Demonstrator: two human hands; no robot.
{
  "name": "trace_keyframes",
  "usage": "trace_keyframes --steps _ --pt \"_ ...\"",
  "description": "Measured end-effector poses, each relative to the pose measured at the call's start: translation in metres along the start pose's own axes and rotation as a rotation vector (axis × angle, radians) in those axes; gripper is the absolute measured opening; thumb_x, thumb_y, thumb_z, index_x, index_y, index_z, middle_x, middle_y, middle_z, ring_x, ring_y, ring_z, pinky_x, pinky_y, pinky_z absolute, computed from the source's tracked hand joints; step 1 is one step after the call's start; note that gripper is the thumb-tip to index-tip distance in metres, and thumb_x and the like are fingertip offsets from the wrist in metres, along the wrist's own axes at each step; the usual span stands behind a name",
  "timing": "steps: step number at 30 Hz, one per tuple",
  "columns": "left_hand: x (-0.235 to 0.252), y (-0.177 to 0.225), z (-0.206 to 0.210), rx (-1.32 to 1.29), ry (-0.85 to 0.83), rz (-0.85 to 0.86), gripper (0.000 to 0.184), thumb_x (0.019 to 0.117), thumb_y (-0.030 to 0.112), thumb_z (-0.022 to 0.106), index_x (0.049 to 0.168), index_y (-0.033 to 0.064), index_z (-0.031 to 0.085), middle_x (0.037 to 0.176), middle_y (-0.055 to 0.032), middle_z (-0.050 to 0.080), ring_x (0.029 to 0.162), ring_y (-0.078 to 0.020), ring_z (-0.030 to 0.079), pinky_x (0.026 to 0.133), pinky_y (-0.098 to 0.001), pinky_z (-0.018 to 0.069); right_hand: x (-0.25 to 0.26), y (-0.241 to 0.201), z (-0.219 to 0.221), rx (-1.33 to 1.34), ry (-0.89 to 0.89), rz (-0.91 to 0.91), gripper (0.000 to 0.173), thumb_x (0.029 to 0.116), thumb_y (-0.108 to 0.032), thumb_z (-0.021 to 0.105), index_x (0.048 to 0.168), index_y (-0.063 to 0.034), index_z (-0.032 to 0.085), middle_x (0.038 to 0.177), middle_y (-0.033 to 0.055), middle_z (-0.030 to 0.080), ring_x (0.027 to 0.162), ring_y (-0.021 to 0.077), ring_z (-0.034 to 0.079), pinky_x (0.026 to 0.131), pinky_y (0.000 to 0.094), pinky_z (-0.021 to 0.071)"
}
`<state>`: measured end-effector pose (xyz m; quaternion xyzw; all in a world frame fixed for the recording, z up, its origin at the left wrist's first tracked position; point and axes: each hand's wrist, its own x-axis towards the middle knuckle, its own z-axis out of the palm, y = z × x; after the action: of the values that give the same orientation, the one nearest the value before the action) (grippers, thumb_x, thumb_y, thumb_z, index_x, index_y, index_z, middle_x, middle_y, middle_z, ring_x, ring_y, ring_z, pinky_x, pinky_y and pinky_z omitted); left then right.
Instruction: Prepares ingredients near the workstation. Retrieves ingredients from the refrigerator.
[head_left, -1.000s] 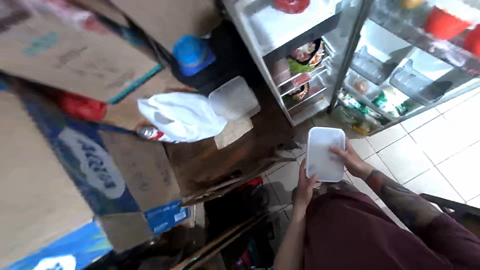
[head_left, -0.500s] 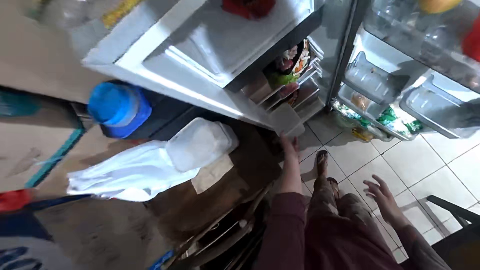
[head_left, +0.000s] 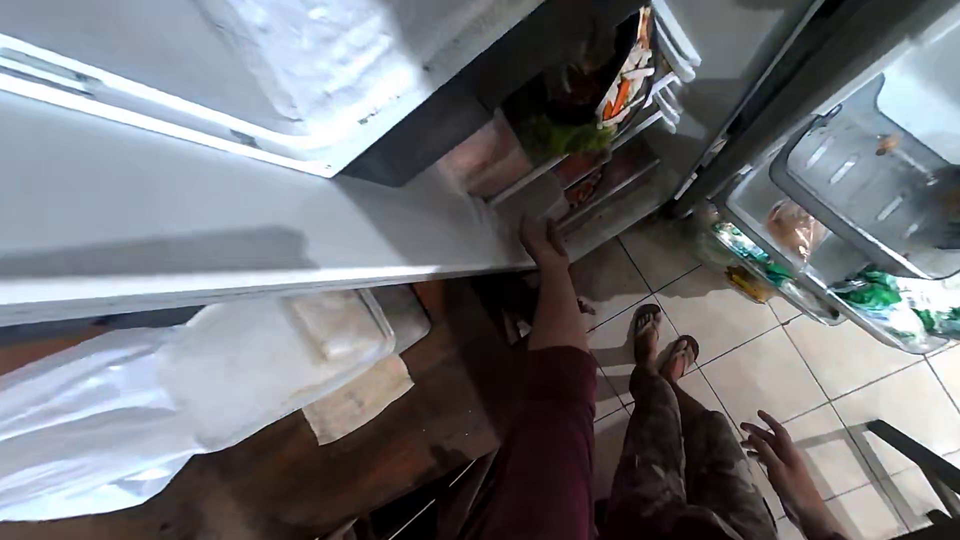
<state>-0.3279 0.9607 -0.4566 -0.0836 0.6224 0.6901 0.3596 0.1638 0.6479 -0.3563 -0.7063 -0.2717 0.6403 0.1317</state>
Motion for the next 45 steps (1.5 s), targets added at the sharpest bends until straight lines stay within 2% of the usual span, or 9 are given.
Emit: trace_keyframes --steps 5,9,16,20,23,32,37,42,45 --pt "0.018 -0.003 0.009 -0.116 -0.074 0.102 0.045 0.1076 0.027 0.040 0.147 0.0056 0.038 0.140 -0.0165 0.053 0.122 -0.0245 0.058 0.099 -0.0392 0.0529 0.027 0.022 -0.003 0.022 0.017 0.001 0.063 0.1001 -0.018 0.054 0.157 -0.0075 0.030 0.132 0.0135 0.066 0.100 0.0241 0.072 0.087 0.0410 0.0608" --pt "0.011 -0.017 0.015 0.028 -0.069 0.095 0.049 0.1081 0.028 0.045 0.152 0.0060 0.037 0.151 -0.0183 0.045 0.132 -0.0301 0.053 0.105 -0.0433 0.0509 0.040 0.032 -0.005 0.023 0.015 -0.007 0.062 0.0997 -0.019 0.054 0.156 -0.0078 0.032 0.131 0.0132 0.067 0.100 0.0236 0.072 0.086 0.0400 0.0608" --pt "-0.011 -0.034 0.045 0.170 -0.146 -0.050 0.044 0.1079 0.028 0.048 0.145 0.0044 0.045 0.129 -0.0144 0.062 0.103 -0.0200 0.066 0.087 -0.0337 0.0566 0.052 0.029 -0.009 0.040 0.008 -0.039 0.062 0.1006 -0.021 0.055 0.157 -0.0083 0.032 0.133 0.0124 0.066 0.102 0.0244 0.072 0.087 0.0402 0.0609" --pt "-0.009 -0.040 0.060 0.164 -0.194 -0.100 0.048 0.1091 0.033 0.046 0.149 0.0063 0.041 0.142 -0.0145 0.056 0.115 -0.0221 0.063 0.094 -0.0352 0.0551 0.049 0.026 -0.015 0.057 0.028 -0.051 0.062 0.1001 -0.020 0.054 0.156 -0.0071 0.031 0.132 0.0141 0.066 0.102 0.0257 0.072 0.087 0.0412 0.0611" --pt "-0.005 -0.039 0.071 0.112 -0.160 -0.096 0.040 0.1073 0.028 0.049 0.141 0.0052 0.048 0.128 -0.0164 0.062 0.106 -0.0245 0.066 0.087 -0.0373 0.0577 0.044 0.030 -0.023 0.062 0.040 -0.049 0.061 0.1007 -0.020 0.053 0.156 -0.0079 0.032 0.132 0.0140 0.066 0.103 0.0264 0.072 0.088 0.0421 0.0608" --pt "-0.005 -0.028 0.078 0.298 -0.191 -0.015 0.042 0.1064 0.018 0.051 0.147 0.0068 0.045 0.132 -0.0176 0.059 0.107 -0.0246 0.065 0.087 -0.0389 0.0576 0.038 0.023 -0.023 0.059 0.038 -0.034 0.063 0.1000 -0.020 0.053 0.157 -0.0078 0.030 0.133 0.0137 0.066 0.101 0.0247 0.072 0.088 0.0414 0.0603" --pt "-0.006 -0.022 0.056 0.583 -0.153 0.273 0.033 0.1073 0.027 0.055 0.108 -0.0040 0.066 0.088 -0.0114 0.068 0.072 -0.0154 0.063 0.070 -0.0330 0.0568 0.029 0.007 -0.019 0.051 0.019 -0.056 0.062 0.1002 -0.020 0.053 0.157 -0.0069 0.031 0.132 0.0135 0.066 0.100 0.0244 0.072 0.087 0.0411 0.0606" --pt "-0.045 0.014 0.055 0.722 -0.063 0.240 0.046 0.1120 0.036 0.038 0.119 -0.0017 0.063 0.099 -0.0163 0.067 0.084 -0.0227 0.066 0.077 -0.0419 0.0571 0.018 -0.010 -0.018 0.055 -0.009 -0.073 0.061 0.1003 -0.018 0.053 0.157 -0.0074 0.032 0.131 0.0140 0.066 0.099 0.0237 0.072 0.084 0.0392 0.0604" --pt "-0.103 0.018 0.043 0.956 -0.107 0.132 0.057 0.1101 0.047 0.039 0.125 -0.0028 0.063 0.108 -0.0231 0.066 0.096 -0.0321 0.065 0.086 -0.0502 0.0549 0.011 -0.042 -0.006 0.016 -0.037 -0.269 0.058 0.1011 -0.019 0.054 0.154 -0.0026 0.035 0.128 0.0141 0.068 0.099 0.0217 0.071 0.086 0.0372 0.0597"
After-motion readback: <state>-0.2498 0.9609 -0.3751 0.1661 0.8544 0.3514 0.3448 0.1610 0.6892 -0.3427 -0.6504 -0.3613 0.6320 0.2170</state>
